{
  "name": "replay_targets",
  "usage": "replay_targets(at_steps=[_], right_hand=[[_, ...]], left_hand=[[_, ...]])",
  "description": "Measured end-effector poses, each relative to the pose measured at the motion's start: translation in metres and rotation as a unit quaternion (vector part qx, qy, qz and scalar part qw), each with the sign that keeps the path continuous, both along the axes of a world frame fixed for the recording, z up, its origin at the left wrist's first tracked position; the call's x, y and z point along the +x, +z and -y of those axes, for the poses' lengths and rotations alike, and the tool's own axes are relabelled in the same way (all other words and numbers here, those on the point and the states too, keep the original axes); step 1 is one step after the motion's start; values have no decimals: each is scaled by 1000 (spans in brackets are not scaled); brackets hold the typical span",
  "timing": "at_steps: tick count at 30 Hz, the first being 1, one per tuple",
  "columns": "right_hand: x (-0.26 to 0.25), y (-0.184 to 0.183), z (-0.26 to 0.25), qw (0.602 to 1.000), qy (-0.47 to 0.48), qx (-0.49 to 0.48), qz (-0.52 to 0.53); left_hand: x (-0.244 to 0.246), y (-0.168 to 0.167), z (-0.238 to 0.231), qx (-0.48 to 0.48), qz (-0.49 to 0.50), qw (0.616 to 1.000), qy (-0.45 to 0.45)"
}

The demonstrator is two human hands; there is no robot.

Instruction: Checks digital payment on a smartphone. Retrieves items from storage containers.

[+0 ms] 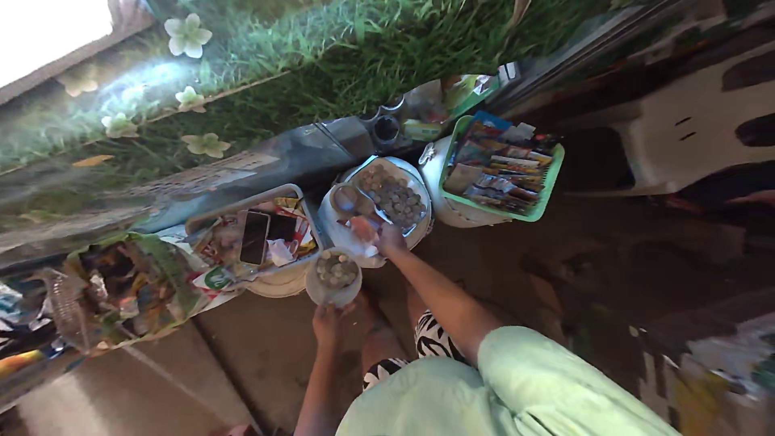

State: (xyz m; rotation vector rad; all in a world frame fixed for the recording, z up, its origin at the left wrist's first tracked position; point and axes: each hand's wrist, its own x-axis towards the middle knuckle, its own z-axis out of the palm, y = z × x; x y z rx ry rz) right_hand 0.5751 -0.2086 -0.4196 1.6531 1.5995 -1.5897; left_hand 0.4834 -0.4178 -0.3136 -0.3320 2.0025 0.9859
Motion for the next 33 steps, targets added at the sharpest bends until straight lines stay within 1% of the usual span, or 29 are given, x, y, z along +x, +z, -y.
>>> replay_targets(at_steps=[2, 3, 6, 7, 9, 12, 14, 16, 17, 19, 21, 23, 25, 28, 30, 33], right_hand=[[8, 13, -7, 998, 7, 48, 31], [15, 14, -13, 997, -2, 64, 36], [44, -14, -35, 991, -50, 123, 20], [51, -24, -45, 990, -61, 129, 12], [57, -37, -65, 992, -50, 117, 12], [55, -60, -76, 993, -2, 116, -6], [45, -62, -76, 993, 19, 116, 16], [35, -64, -72, 992, 3, 121, 44], [31, -68, -70, 991, -14, 122, 53], [27, -71, -68, 989, -51, 125, 65], [27, -71, -68, 986, -81, 127, 68], [28, -67, -70, 986, -76, 127, 72], [29, -65, -72, 989, -47, 115, 77], [34, -68, -74, 991, -36, 112, 66], [44, -67, -75, 991, -89, 103, 20], [63, -70, -76, 969, -235, 56, -46]], left_hand=[[-1, -6, -14, 10, 13, 999, -33], [-2, -9, -24, 13, 19, 998, -57], [0, -31, -59, 15, 56, 995, -83], [1, -40, -71, 4, 63, 994, -90], [3, -63, -88, -19, 67, 991, -113], [5, -98, -94, -44, 72, 989, -120], [6, -113, -90, -51, 75, 990, -104], [7, -115, -88, -44, 86, 992, -86], [7, -110, -86, -28, 106, 991, -71], [5, -101, -77, 2, 159, 986, -54], [2, -94, -61, 5, 182, 982, -56], [-1, -89, -39, -15, 181, 981, -69], [-2, -87, -15, -50, 174, 981, -75], [-2, -85, 15, -103, 170, 979, -48], [-3, -87, 34, -119, 168, 978, -30], [-2, -90, 55, -124, 164, 979, 5]])
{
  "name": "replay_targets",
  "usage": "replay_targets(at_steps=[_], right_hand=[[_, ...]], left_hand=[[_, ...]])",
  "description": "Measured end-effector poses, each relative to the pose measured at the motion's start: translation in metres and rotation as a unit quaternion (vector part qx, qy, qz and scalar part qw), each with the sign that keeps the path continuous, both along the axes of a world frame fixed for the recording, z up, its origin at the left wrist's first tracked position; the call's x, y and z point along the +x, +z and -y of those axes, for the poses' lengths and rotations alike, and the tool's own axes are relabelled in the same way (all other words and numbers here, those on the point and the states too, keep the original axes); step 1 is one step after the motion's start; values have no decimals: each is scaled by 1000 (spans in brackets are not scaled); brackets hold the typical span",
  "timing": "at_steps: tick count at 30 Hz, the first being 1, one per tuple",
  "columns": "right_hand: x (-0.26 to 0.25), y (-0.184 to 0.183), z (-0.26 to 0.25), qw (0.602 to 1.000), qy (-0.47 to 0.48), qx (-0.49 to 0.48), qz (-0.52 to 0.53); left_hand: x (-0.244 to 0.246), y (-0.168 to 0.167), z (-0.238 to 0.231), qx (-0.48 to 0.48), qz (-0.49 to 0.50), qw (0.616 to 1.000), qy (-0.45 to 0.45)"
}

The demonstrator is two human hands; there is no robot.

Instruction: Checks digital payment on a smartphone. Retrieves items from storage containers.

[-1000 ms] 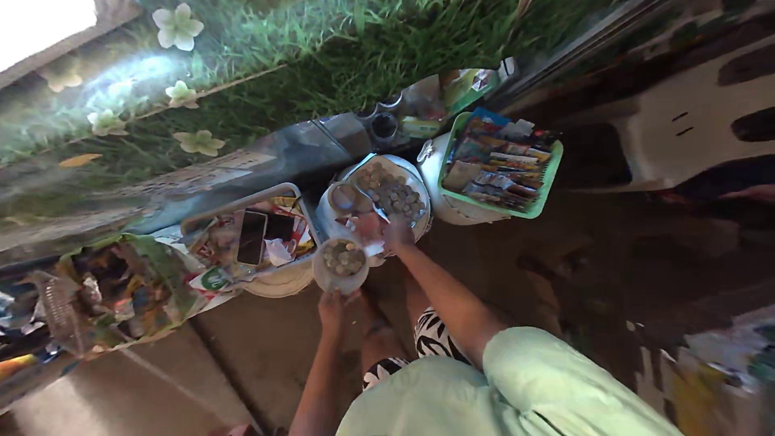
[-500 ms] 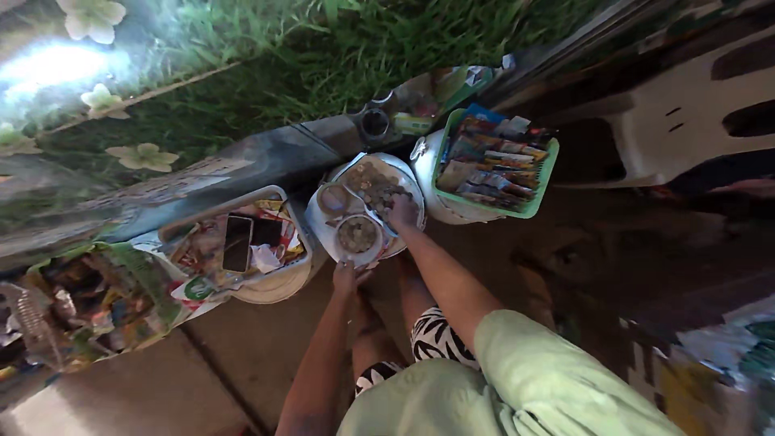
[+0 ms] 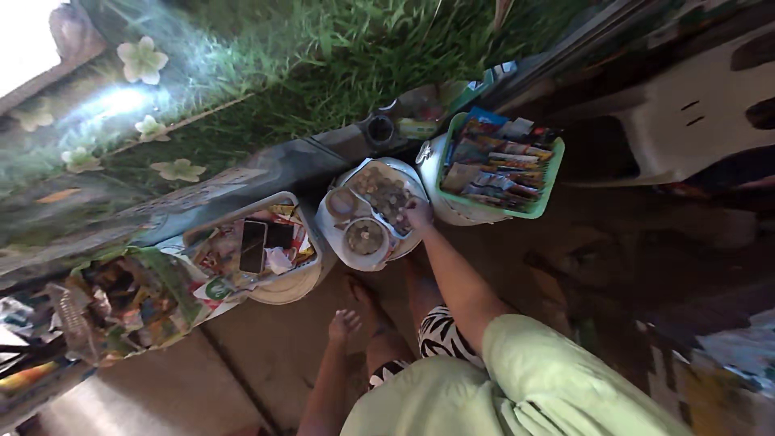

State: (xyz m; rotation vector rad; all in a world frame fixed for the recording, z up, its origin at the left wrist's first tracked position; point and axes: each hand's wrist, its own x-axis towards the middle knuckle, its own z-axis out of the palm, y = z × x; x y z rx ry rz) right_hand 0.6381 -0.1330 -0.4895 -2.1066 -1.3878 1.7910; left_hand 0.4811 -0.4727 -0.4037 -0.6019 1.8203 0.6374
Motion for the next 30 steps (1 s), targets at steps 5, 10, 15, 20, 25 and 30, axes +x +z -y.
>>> replay_targets(at_steps=[5, 10, 15, 20, 25, 30], right_hand=[[28, 1, -7, 948, -254, -78, -173], [22, 12, -20, 984, -167, -43, -41], [-9, 18, -24, 992, 117, -20, 51], [-24, 16, -21, 992, 81, 12, 94], [-28, 7, -19, 992, 76, 3, 99], [-41, 5, -13, 981, 111, 13, 160]], left_hand=[[1, 5, -4, 28, 4, 1000, 13], [7, 7, -28, 77, -1, 997, 7], [11, 11, -42, 81, 1, 997, 11], [14, 7, -32, 65, 2, 998, 4], [17, -1, -10, 37, 8, 999, 7], [21, -2, -3, 26, 0, 999, 32]])
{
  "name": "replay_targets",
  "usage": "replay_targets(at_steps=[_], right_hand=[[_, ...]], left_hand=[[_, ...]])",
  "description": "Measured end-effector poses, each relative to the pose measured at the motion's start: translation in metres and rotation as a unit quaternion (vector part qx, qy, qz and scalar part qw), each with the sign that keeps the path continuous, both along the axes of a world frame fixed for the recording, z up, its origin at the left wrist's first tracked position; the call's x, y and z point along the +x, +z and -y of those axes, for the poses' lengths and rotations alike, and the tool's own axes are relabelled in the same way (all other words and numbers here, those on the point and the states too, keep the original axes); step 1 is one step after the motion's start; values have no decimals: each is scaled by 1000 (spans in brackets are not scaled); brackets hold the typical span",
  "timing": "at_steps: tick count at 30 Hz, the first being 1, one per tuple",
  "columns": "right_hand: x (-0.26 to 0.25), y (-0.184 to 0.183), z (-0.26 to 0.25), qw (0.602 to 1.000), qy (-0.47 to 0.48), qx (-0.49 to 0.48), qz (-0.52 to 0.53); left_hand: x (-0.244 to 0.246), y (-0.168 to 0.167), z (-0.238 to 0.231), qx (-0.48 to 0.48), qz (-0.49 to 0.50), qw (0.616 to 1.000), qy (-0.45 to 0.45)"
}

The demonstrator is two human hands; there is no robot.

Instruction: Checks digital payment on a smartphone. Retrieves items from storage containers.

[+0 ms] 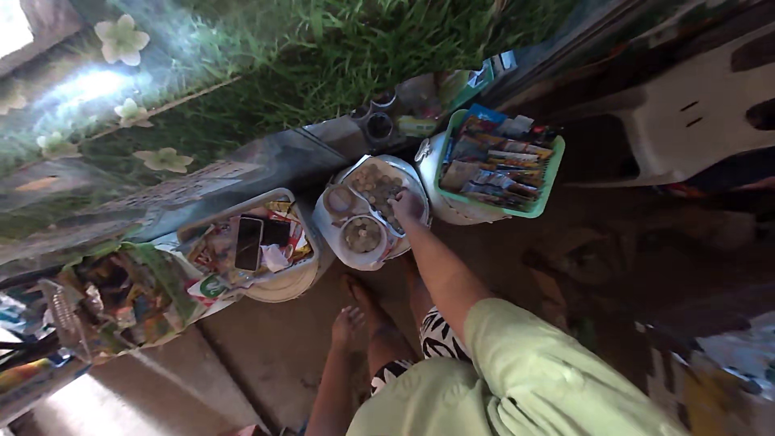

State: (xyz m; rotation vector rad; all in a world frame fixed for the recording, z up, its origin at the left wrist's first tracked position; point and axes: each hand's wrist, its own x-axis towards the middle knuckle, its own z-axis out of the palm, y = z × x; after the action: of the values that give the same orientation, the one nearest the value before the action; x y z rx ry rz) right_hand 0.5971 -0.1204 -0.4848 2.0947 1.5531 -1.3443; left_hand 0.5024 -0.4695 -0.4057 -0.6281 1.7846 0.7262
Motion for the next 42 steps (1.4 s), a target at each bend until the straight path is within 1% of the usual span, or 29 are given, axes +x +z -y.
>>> replay_targets(at_steps=[5, 9, 10, 11, 14, 17, 19, 22, 25, 28, 29, 31, 33, 35, 38, 40, 42], right_hand=[[-5, 3, -6, 999, -27, -3, -36], [-19, 5, -22, 983, -105, -46, -146], [-24, 3, -25, 979, -109, -49, -167], [-29, 3, -28, 978, -92, -42, -180], [-45, 9, -40, 987, 2, 14, -163], [-63, 10, -41, 993, 58, 41, -92], [-71, 18, -40, 995, 69, 33, -62], [-72, 35, -38, 997, 67, 27, -38], [-67, 52, -39, 996, 71, 21, -56], [-62, 55, -45, 992, 89, 18, -86], [-61, 56, -47, 991, 91, 24, -99], [-61, 56, -46, 991, 79, 34, -107], [-66, 54, -42, 993, 29, 28, -108], [-70, 49, -36, 995, -25, 11, -95], [-72, 31, -27, 994, -71, 17, -84], [-76, 21, -26, 994, -68, 28, -78], [-78, 9, -23, 994, -65, 44, -77]], left_hand=[[-3, 5, -7, 22, 4, 1000, -2], [-6, 5, -17, 36, -5, 999, 2], [-7, 4, -17, 38, -5, 999, 5], [-8, 3, -18, 40, -5, 999, 10], [-9, 5, -16, 43, -9, 999, 4], [-9, 17, -11, 54, -22, 998, -26], [-11, 29, -8, 49, -28, 997, -44], [-17, 40, 9, 37, -41, 997, -45], [-27, 48, 30, 36, -47, 997, -58], [-26, 58, 45, 40, -57, 997, 26], [-25, 61, 49, 44, -61, 996, 41], [-22, 56, 63, 54, -70, 995, 55], [-21, 56, 68, 54, -65, 991, 100], [-19, 50, 78, 47, -48, 990, 122], [-25, 43, 95, 26, -18, 995, 100], [-35, 39, 99, 11, -15, 995, 96], [-45, 46, 90, 6, -24, 995, 92]])
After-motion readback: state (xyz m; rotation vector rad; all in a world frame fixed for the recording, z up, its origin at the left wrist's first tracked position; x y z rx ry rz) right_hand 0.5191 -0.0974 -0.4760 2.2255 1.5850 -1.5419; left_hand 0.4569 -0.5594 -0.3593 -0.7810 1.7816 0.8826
